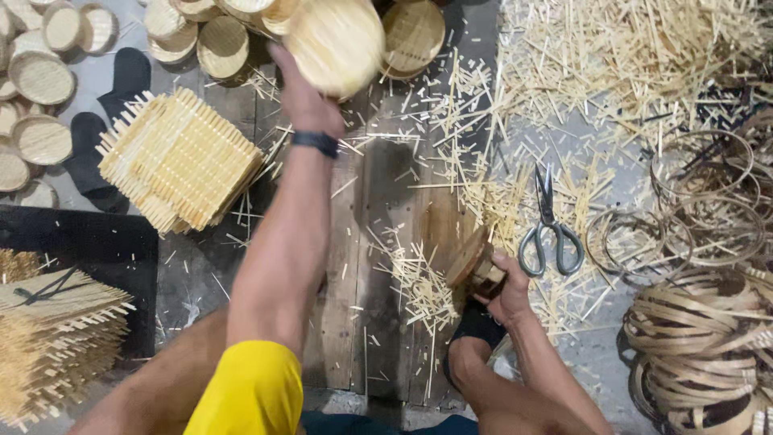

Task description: The person sits on the floor of a workshop assembling bamboo steamer baskets. They cut bamboo strips with scissors, bend and shape thin bamboo rings by hand, and press woven bamboo mats into round wooden rims, stacking finished pieces aside.

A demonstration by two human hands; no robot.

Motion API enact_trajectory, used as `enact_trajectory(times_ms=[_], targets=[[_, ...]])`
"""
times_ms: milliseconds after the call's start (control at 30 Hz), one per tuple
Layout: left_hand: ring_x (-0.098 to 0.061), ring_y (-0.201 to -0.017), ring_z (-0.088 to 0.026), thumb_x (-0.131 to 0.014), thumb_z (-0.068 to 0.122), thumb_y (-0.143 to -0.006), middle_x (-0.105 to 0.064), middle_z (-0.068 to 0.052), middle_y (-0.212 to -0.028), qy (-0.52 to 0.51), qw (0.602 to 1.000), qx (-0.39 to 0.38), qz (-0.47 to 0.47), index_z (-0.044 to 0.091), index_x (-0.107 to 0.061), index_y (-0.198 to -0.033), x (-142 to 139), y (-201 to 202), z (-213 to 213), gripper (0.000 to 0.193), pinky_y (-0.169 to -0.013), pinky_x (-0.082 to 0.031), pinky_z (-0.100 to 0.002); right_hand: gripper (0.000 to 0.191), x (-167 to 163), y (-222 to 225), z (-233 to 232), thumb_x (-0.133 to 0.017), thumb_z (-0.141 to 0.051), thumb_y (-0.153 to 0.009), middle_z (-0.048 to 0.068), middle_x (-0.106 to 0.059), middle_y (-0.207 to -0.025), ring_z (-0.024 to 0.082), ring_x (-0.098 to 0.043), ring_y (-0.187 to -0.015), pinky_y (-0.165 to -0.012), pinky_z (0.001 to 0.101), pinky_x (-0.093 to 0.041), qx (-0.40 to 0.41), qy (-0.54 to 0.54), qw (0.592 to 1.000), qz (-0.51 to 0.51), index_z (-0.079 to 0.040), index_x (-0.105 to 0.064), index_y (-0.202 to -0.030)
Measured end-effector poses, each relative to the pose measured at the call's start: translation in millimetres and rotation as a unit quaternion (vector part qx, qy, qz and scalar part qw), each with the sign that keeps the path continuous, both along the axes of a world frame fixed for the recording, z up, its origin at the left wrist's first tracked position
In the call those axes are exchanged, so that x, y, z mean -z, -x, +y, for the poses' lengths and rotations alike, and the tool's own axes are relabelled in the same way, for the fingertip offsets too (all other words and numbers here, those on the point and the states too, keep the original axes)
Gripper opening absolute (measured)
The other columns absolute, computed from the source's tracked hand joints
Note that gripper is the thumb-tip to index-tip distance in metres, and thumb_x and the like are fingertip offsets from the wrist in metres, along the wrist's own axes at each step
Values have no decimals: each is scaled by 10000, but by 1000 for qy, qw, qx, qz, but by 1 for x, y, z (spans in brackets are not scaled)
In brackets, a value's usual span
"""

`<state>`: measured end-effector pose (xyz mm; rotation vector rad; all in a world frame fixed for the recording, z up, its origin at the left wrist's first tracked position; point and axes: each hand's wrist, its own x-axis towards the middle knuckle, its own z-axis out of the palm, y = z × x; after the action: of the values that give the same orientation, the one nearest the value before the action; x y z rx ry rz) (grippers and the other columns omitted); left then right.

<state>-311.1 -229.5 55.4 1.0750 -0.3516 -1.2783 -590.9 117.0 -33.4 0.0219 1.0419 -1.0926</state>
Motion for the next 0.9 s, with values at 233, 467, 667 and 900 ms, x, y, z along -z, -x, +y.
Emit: enact_trajectory(times_ms=[233, 467, 667, 900], targets=[[-735, -730, -173, -647, 118, -816, -779, -72, -917, -132, 871, 428, -205, 199, -671, -1187, 33, 16, 74, 381, -646, -620, -329, 371, 1, -15, -4, -602, -301, -908, 90, -692, -953, 231, -666, -814, -662, 379, -532, -31, 70, 997, 12, -32, -649, -1159], [-662, -1046, -255, -728, 465, -964, -663, -184, -1195, -307, 832, 405, -223, -76, -560, -1336, 118, 72, 245, 678, -898, -556, -398, 602, -24, -26, -33, -530, -386, -917, 113, -648, -1271, 230, -679, -1105, -914, 421, -573, -91, 87, 992, -7, -50, -504, -1416], [-742, -918, -220, -782, 195, -829, -764, -109, -1017, -92, 884, 322, -325, 29, -667, -1200, 117, 45, 228, 422, -819, -609, -337, 467, 11, -34, -43, -625, -303, -959, 207, -680, -998, 254, -703, -793, -627, 364, -644, -201, 19, 948, 245, 68, -602, -1242], [-538, -1230, -430, -728, 76, -818, -603, -240, -1281, -1, 498, 139, -856, 46, -632, -1223, 35, -118, 125, 417, -1043, -439, -526, 338, 41, -44, -39, -660, -233, -927, 142, -733, -860, 195, -746, -677, -548, 318, -609, -173, 17, 956, 238, 32, -608, -1130]])
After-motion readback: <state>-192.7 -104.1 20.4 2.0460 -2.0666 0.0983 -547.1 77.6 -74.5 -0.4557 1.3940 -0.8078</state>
